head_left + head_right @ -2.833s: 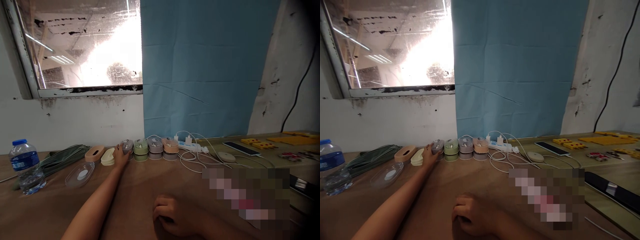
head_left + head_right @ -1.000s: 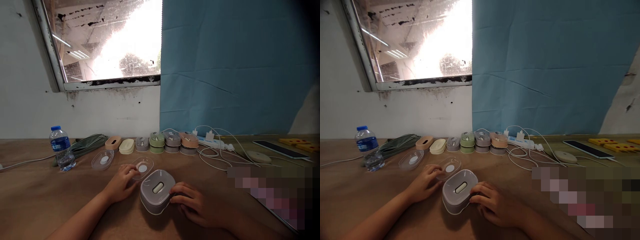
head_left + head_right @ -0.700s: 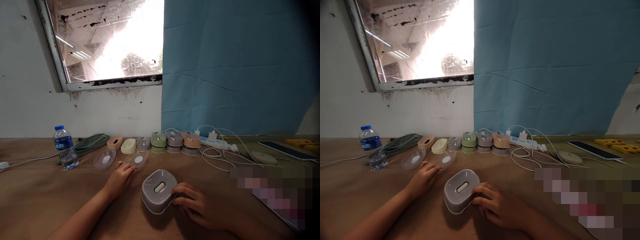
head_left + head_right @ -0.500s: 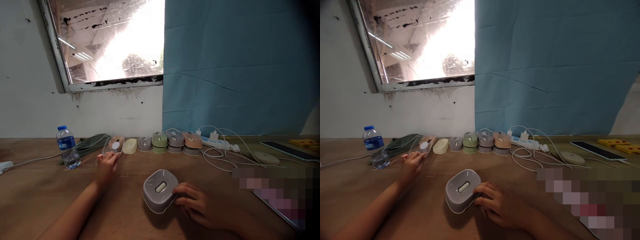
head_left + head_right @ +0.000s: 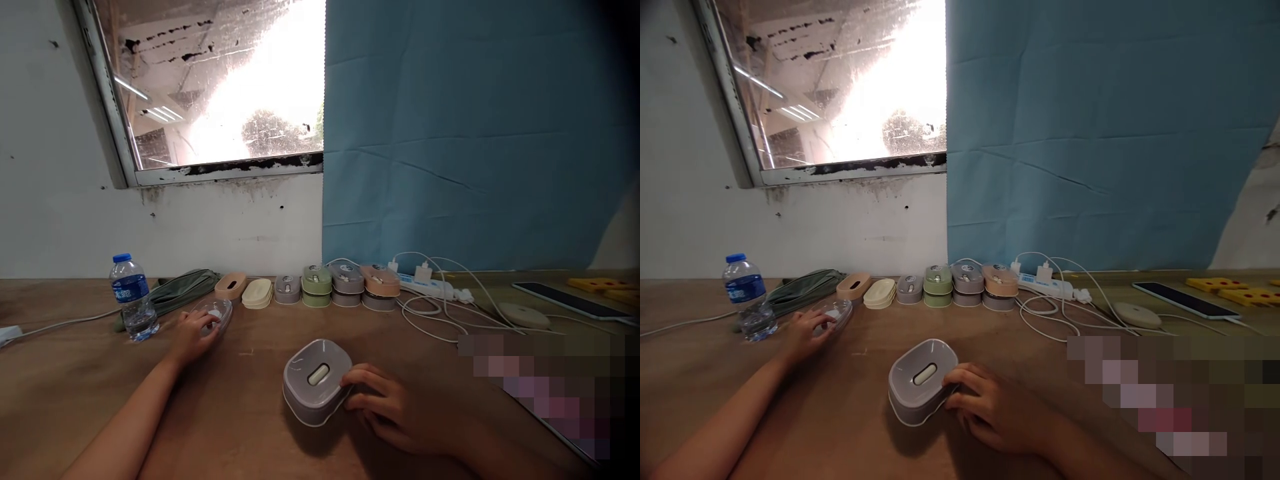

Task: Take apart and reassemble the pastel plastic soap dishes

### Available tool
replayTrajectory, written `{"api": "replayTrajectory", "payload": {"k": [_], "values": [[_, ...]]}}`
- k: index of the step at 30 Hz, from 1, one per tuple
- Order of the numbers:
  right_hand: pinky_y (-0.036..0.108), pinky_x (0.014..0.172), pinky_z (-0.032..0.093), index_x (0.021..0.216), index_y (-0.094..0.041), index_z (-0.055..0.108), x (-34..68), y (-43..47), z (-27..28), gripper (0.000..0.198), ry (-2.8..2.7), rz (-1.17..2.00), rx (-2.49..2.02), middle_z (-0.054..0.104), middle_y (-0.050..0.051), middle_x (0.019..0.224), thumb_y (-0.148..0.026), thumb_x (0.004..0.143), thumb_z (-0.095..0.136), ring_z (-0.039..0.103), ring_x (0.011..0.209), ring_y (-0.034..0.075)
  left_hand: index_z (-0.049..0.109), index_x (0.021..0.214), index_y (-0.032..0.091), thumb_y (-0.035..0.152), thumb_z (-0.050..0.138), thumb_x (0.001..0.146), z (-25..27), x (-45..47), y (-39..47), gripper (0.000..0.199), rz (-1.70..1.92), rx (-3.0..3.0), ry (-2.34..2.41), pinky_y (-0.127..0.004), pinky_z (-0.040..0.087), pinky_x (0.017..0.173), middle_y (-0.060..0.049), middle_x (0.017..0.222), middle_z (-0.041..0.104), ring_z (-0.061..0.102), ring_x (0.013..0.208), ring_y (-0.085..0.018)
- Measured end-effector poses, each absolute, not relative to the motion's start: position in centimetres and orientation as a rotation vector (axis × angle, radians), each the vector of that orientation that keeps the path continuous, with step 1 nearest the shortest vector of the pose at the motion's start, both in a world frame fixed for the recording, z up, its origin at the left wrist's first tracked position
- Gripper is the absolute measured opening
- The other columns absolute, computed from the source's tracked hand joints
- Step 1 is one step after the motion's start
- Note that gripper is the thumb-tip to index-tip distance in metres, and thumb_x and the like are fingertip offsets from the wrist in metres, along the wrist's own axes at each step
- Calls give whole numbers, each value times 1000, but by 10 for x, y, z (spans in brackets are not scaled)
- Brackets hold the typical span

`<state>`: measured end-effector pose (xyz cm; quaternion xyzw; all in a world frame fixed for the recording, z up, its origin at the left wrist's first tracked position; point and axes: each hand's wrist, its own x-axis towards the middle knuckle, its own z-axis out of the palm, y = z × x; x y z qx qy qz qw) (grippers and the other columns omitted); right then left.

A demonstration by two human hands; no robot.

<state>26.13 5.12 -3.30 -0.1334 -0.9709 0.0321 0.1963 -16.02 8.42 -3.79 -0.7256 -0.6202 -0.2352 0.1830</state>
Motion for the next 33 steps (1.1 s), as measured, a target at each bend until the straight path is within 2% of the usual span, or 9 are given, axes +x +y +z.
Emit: {"api": "replayTrajectory", "payload": {"k": [4, 17, 24, 27, 31, 33], "values": [[35, 92, 43, 101, -17, 58, 262, 52, -36, 25, -2708, 118, -382, 52, 12, 114, -9, 83, 43, 45, 113, 21, 65, 86, 23, 41, 50, 78, -40, -168, 84, 25, -658, -2114, -1746, -31, 32, 73, -3, 79, 65, 57, 77, -19], [34, 91, 44, 102, -18, 58, 261, 51, -33, 25, -2702, 162, -391, 53, 12, 114, -9, 83, 44, 45, 113, 21, 65, 87, 24, 39, 48, 80, -40, -179, 81, 24, -665, -2144, -1721, -33, 35, 78, -3, 82, 64, 57, 82, -21], [34, 92, 44, 100, -17, 60, 261, 51, -34, 25, -2705, 152, -402, 53, 12, 114, -10, 83, 44, 46, 113, 21, 56, 111, 21, 44, 54, 77, -33, -143, 76, 41, -791, -2046, -1598, -42, 31, 91, -11, 110, 59, 50, 104, -28], [34, 92, 43, 100, -17, 59, 261, 51, -34, 25, -2699, 160, -402, 53, 11, 114, -9, 82, 44, 45, 113, 21, 53, 116, 22, 41, 54, 78, -23, -95, 59, 42, -790, -2403, -1382, -40, 29, 97, -10, 117, 56, 47, 111, -27], [34, 93, 42, 101, -17, 59, 261, 51, -35, 26, -2701, 143, -406, 53, 11, 113, -8, 81, 45, 45, 112, 21, 46, 128, 27, 41, 61, 74, -22, -29, 36, 57, -528, -3094, -851, -39, 27, 103, -7, 127, 53, 45, 118, -26], [35, 93, 42, 101, -17, 59, 261, 52, -37, 27, -2698, 105, -397, 52, 11, 114, -8, 81, 45, 45, 112, 21, 47, 127, 27, 36, 60, 76, -27, -11, 33, 54, -616, -3211, -839, -38, 29, 103, -7, 124, 56, 50, 114, -24]]}}
